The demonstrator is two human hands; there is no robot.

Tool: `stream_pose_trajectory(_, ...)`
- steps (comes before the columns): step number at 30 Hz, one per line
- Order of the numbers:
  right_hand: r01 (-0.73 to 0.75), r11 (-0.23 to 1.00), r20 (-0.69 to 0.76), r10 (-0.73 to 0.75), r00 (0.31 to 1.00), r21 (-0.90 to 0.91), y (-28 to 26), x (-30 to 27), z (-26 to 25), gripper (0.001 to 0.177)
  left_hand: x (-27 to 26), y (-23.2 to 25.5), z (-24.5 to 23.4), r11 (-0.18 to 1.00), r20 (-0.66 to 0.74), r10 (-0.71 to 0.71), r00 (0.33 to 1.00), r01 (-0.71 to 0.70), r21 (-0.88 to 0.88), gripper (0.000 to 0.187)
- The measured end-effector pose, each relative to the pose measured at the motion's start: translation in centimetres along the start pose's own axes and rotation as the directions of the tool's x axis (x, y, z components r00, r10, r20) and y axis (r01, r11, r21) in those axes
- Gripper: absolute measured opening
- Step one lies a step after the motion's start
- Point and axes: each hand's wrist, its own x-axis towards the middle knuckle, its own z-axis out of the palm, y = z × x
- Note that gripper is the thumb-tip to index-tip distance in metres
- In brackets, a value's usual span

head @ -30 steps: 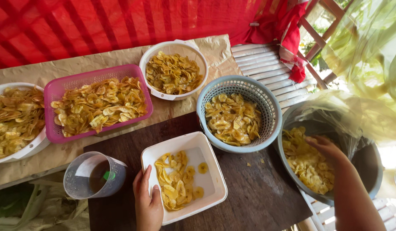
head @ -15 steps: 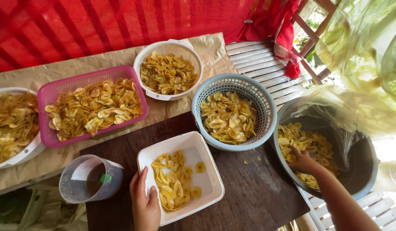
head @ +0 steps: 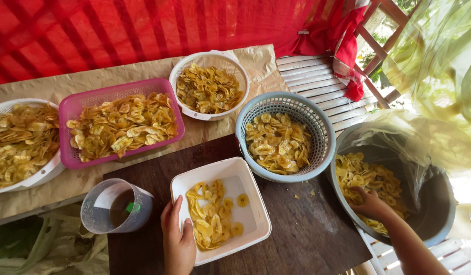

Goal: The person sorts fried banana slices from various containers into a large bowl, and then uses a spoon to pour a liquid seasoning from a cup over the slices in another container.

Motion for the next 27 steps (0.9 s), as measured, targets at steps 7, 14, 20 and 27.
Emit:
stream_pose_trajectory(7,0.137,0.99,-0.098,-0.141,0.985,-0.046,-1.0,-0.2,0.7,0.094,0.0,0.0,0.0,0.998,-0.022,0.055,0.998,-0.055,-0.013,0.06)
stream_pose_trajectory(14,0.087,0.979,-0.094,-0.07,0.993,0.187,-0.4,-1.1,-0.2,0.083,0.0,0.2,-0.1,0.999,0.003,0.033,0.999,-0.033,0.006,0.061)
stream_pose_trajectory(20,-0.015,0.849,-0.025,0.034,0.999,0.528,0.9,-1.6,-1.8,0.078,0.0,0.1,0.0,1.0,0.001,0.029,1.0,-0.029,0.0,0.061)
stream_pose_trajectory(27,0.022,0.659,-0.031,0.002,1.0,0.752,0.7,-1.1,-2.9,0.078,-0.2,0.0,-0.2,0.998,-0.018,0.063,0.998,-0.064,-0.01,0.06)
